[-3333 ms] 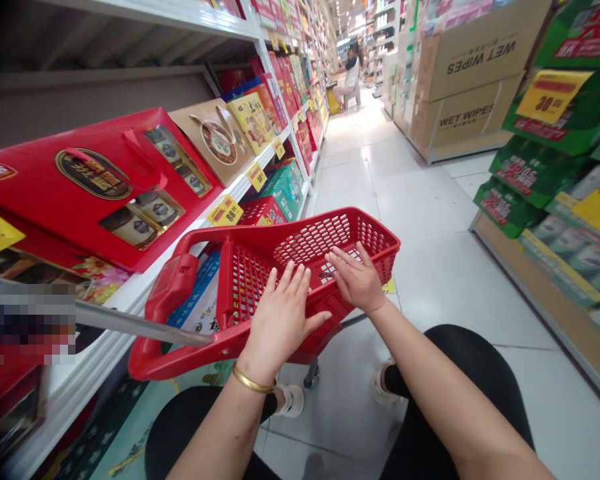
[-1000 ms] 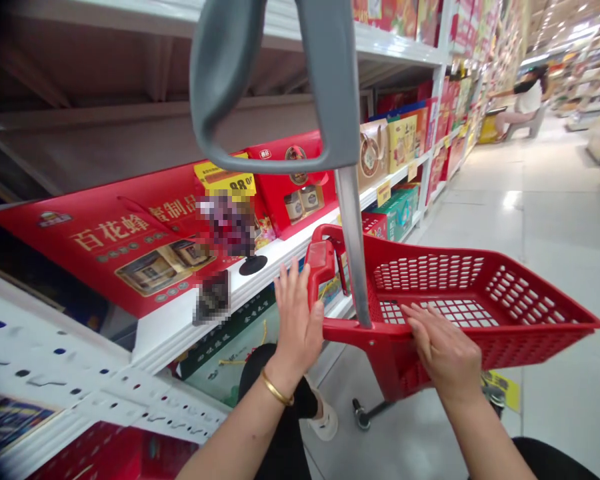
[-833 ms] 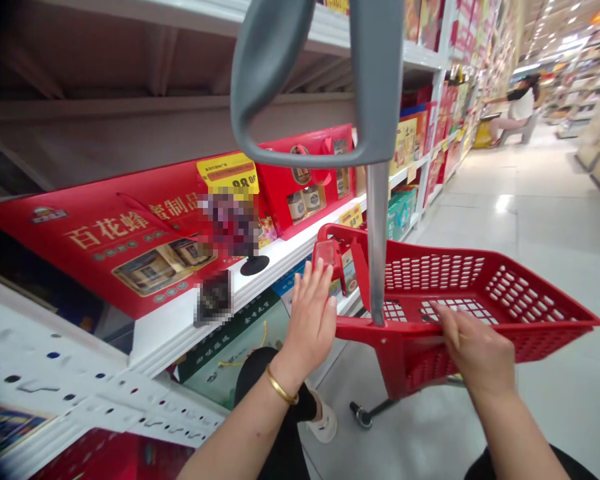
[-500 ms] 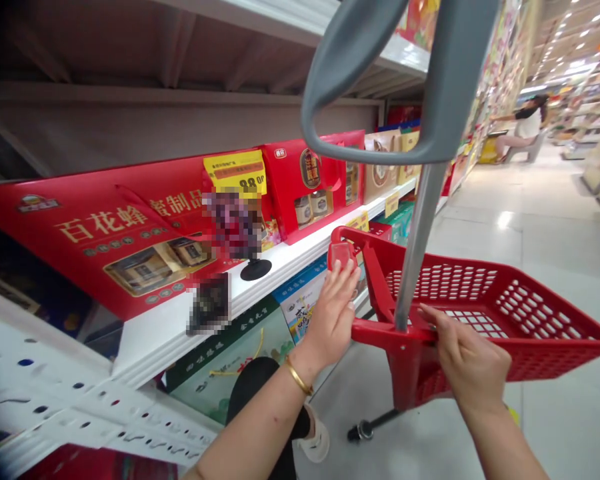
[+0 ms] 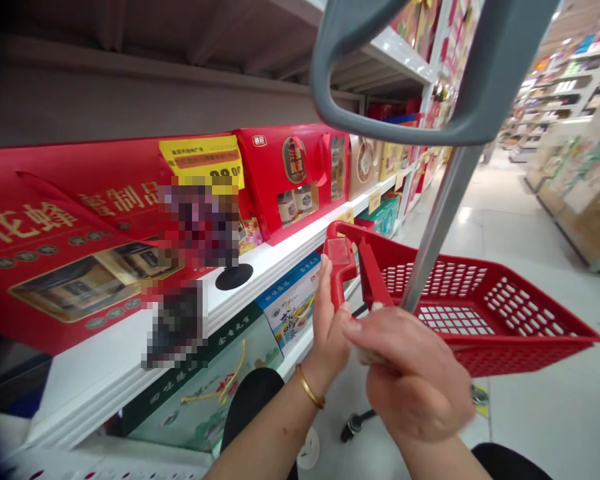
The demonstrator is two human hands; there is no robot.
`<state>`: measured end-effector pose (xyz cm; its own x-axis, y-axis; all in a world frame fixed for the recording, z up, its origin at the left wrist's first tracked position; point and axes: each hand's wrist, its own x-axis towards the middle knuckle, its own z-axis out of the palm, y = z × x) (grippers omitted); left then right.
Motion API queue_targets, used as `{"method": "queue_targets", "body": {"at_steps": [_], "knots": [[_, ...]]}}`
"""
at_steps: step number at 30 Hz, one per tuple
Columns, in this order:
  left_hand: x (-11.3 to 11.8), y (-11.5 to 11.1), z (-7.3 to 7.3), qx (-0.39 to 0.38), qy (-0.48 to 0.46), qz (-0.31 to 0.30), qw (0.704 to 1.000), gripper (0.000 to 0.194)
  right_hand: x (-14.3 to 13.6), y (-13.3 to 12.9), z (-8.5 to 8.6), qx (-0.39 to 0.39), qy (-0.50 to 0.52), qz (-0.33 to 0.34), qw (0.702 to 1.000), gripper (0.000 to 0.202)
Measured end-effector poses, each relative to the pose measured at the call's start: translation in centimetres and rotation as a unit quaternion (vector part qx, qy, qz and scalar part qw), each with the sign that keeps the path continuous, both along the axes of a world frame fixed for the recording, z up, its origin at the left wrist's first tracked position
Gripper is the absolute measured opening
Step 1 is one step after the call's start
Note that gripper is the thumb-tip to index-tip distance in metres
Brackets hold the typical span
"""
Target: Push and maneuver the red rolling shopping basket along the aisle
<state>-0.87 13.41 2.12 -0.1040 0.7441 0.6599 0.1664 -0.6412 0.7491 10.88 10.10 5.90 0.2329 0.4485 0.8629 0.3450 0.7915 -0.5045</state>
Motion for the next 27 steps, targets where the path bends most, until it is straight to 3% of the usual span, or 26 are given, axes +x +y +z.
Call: {"method": "queue_targets", "body": {"at_steps": [1,3,6,9,12,15,18,21,24,27], "knots": [[0.3,-0.4,-0.4,-0.006,-0.036,-0.015,0.999,0.066,-1.9,0.7,1.5,0.016,0.014,-0.003,1.000,0.057],[0.6,-1.1,-1.4,-0.002,-0.103,-0.047,0.994,0.063,-3.5,1.5,3.0,-0.032,-0.005,0.003,0.999,0.044],[0.5,-1.5,-2.4,0.030,-0.157,-0.040,0.986,0.059,-3.2,1.5,3.0,-0.157,-0.031,0.035,0.986,0.036],[0.0,-2.3,-2.4,0.064,-0.147,0.007,0.987,0.058,-2.6,0.0,2.2,-0.177,0.042,0.080,0.980,0.035],[-0.2,-4.3,-1.5,0.072,-0.093,-0.003,0.993,0.062,-3.3,-1.9,1.9,-0.133,0.111,0.102,0.980,0.039],[-0.2,-6.9,0.1,0.062,-0.090,-0.070,0.992,0.073,-4.4,-3.1,2.1,-0.131,0.081,0.112,0.982,0.059],[-0.5,-8.3,2.1,0.047,-0.108,-0.101,0.988,0.075,-4.8,-3.4,2.3,-0.159,0.023,0.217,0.963,0.082],[-1.0,-8.4,4.1,0.042,-0.082,-0.080,0.993,0.077,-4.4,-3.4,2.1,-0.153,-0.048,0.304,0.939,0.096],[-1.0,-8.1,5.3,0.038,-0.038,-0.052,0.997,0.063,-3.8,-3.2,1.9,-0.130,-0.108,0.304,0.938,0.100],[-0.6,-7.8,5.3,-0.002,-0.075,-0.041,0.996,0.045,-3.1,-3.4,2.0,-0.109,-0.126,0.274,0.947,0.095]]}}
